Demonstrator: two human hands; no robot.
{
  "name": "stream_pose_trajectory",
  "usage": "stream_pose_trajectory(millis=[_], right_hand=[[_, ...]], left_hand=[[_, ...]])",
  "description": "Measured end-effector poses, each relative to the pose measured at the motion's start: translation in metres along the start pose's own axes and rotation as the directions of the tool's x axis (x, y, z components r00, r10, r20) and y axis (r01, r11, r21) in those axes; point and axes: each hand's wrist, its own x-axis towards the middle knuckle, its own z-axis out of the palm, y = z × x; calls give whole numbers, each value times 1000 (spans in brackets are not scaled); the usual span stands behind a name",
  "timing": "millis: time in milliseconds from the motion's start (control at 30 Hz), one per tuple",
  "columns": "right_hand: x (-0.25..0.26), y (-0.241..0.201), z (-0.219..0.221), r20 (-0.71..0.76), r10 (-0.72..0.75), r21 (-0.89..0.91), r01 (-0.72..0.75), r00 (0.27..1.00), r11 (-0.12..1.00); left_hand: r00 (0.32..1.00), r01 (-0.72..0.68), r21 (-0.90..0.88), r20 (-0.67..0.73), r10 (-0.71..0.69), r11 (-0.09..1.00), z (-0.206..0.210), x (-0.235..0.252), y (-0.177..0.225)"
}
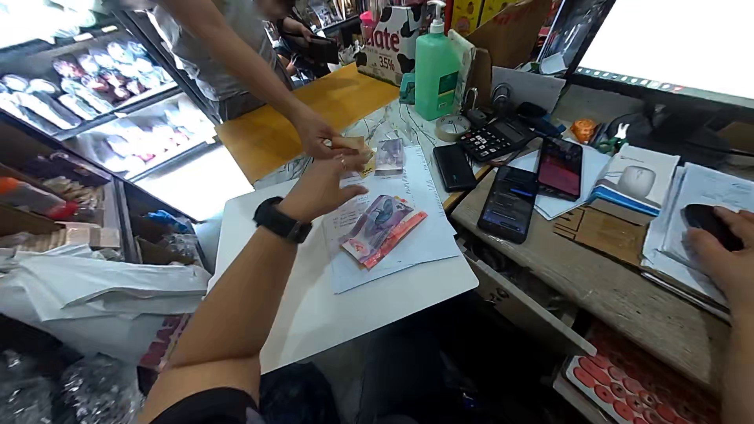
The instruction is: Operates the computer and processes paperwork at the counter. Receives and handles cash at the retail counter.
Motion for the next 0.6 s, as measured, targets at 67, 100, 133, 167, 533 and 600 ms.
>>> stream_pose_trajectory(millis=[67, 100, 133, 167, 533, 600], right_hand=[[-1, -1, -1, -21, -15, -4, 15, 1000, 1000], [-1, -2, -1, -23, -16, -8, 15, 1000, 1000], [-2, -4, 0, -23, -12, -9, 12, 1000, 1000], [-3, -8, -1, -21, -3, -10, 3, 1000, 1000], [-5, -18, -3, -6, 44, -34, -44, 999, 998], [-3, -12, -2, -7, 28, -25, -28, 1000, 999]], left_hand=[[999, 12, 37, -46, -10, 999, 11, 31, 7], [999, 42, 57, -8, -41, 998, 21, 46, 6], [996, 72, 87, 42, -76, 994, 33, 60, 2], [991, 95, 129, 85, -106, 987, 46, 74, -4], [955, 17, 190, -295, 41, 982, 34, 62, 14], [925, -44, 175, -365, 107, 984, 36, 28, 10]])
